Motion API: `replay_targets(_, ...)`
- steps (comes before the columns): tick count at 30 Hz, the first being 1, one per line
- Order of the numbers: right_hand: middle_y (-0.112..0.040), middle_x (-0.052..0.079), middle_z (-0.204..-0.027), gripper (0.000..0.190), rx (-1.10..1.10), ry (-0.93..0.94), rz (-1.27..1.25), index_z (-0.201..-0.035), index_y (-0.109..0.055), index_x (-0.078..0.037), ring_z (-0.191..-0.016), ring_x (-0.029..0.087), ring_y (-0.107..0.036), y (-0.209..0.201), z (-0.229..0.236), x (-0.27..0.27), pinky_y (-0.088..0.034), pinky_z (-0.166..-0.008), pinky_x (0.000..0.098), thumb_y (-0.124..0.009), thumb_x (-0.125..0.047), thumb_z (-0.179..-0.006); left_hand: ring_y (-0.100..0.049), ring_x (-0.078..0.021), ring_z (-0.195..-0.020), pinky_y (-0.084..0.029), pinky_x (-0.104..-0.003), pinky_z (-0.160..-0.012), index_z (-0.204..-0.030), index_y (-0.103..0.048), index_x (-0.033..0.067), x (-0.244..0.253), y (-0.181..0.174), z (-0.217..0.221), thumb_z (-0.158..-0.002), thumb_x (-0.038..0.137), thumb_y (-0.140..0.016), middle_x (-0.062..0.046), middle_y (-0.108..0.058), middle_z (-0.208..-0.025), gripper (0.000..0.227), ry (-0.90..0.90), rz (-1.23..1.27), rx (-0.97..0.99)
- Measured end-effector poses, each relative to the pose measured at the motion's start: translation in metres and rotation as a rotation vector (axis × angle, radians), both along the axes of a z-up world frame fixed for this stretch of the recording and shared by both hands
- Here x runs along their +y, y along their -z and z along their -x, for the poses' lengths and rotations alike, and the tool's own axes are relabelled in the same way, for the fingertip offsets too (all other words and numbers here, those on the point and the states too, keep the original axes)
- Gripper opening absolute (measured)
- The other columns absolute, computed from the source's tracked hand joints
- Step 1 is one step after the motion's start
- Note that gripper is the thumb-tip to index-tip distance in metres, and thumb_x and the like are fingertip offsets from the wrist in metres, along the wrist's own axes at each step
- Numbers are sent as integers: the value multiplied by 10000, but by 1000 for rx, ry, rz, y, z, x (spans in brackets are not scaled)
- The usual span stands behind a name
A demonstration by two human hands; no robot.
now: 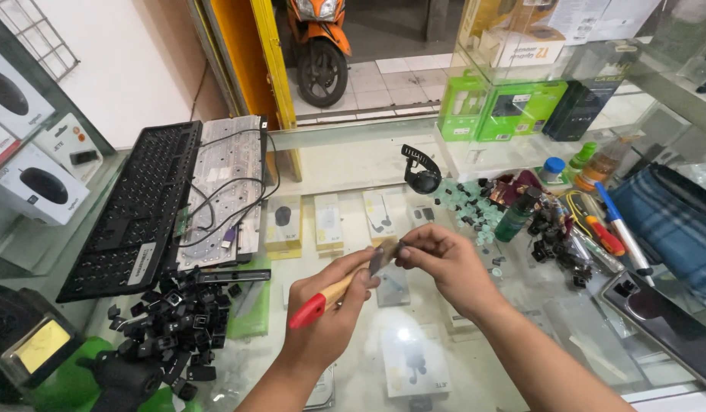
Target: Cleaning small electronic components using a brush on a service counter
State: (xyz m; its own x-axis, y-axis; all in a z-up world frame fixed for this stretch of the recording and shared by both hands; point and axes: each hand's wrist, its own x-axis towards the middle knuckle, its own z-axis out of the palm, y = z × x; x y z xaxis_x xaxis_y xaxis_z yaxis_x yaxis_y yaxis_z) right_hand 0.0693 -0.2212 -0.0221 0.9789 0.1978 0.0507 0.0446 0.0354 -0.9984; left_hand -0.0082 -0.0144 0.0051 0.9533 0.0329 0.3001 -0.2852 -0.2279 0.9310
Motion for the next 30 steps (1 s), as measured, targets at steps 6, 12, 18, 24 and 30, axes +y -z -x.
replay_targets(6, -837, 135, -962, 306, -22, 61, 109, -1200, -813, -43, -895, 190, -760, -10, 6, 0, -613, -904, 319, -716, -118, -919, -663, -76, -578, -541, -235, -556, -1106, -830, 117, 2, 5, 2, -959, 221, -645, 6, -813, -750, 257, -35, -113, -118)
replay_targets(12, -799, 104, -1039, 421, 3, -46, 83, -1354, -706, -38, -987, 195, -750, -10, 8, 4, -615, -981, 324, -683, -55, -934, -777, -56, -792, -590, -209, -721, -1129, -831, 129, 3, 2, -1, -937, 223, -659, 3, -882, -972, 275, 33, -120, 29)
replay_targets(18, -734, 52, -964, 250, -28, -17, 204, -1191, -771, -69, -892, 154, -669, -8, 7, 3, -579, -853, 294, -625, -141, -1001, -694, -86, -698, -545, -225, -694, -1105, -858, 171, 2, -3, 0, -912, 279, -653, 28, -865, -875, 302, 41, -158, 270)
replay_targets(24, -775, 56, -933, 239, -129, -54, 174, -1173, -784, -48, -850, 148, -681, -9, 6, 3, -578, -804, 286, -640, -110, -992, -574, -62, -587, -468, -219, -581, -1179, -839, 158, 3, 4, -2, -941, 232, -676, 36, -809, -772, 297, 36, -93, 109)
replay_targets(30, -783, 57, -1029, 296, -101, -73, 46, -1232, -771, -49, -914, 146, -685, -7, 7, 2, -570, -866, 277, -694, -108, -952, -747, -134, -591, -625, -253, -558, -1167, -820, 129, 4, 2, 1, -929, 274, -665, -38, -875, -982, 319, -40, -84, -14)
